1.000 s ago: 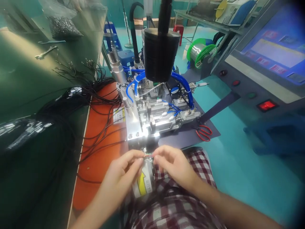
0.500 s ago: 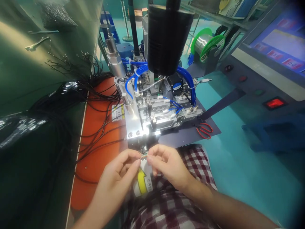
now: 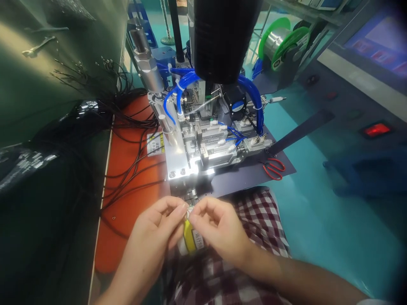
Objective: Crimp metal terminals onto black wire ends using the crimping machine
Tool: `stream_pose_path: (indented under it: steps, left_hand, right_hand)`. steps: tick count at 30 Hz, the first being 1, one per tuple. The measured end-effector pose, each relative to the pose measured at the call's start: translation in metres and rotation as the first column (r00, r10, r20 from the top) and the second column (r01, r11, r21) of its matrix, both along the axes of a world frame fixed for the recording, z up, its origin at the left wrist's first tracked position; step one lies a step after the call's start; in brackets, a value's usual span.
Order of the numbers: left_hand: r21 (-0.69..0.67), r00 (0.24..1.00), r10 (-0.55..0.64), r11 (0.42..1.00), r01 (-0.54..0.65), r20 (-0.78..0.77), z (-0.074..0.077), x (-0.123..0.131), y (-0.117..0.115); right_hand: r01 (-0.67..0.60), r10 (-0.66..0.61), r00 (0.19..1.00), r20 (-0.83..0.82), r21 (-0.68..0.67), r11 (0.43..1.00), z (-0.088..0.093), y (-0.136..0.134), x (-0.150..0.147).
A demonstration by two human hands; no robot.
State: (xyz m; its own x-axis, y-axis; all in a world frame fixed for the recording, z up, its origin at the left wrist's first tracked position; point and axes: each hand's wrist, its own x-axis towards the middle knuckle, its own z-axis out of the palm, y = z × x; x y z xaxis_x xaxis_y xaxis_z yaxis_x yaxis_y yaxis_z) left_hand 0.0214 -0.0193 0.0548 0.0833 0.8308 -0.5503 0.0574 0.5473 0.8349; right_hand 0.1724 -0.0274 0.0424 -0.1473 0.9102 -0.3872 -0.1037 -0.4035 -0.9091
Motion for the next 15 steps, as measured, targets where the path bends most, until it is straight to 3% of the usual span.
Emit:
stream_pose_path:
  steps: [4,10,15]
  left_hand:
    - [-0.044,1.000,-0.004,0.999,0.005,0.022,0.000,-0.001,0.003]
    - [-0.046,0.999,-0.029,0.998,0.030,0.015,0.000,-0.002,0.003]
    - [-0.044,0.999,-0.031,0.999,0.032,0.016,-0.001,-0.002,0.002]
  right_hand:
    - [-0.055,0.053,0.997,0.060,0.032,0.998,0.003,0.008,0.014]
    - [-0.053,0.049,0.996,-0.079,-0.051,0.997,0.009,0.017,0.016]
    - [-0.057,0.048,0.994,-0.102,-0.078,0.995,0.006,0.016,0.011]
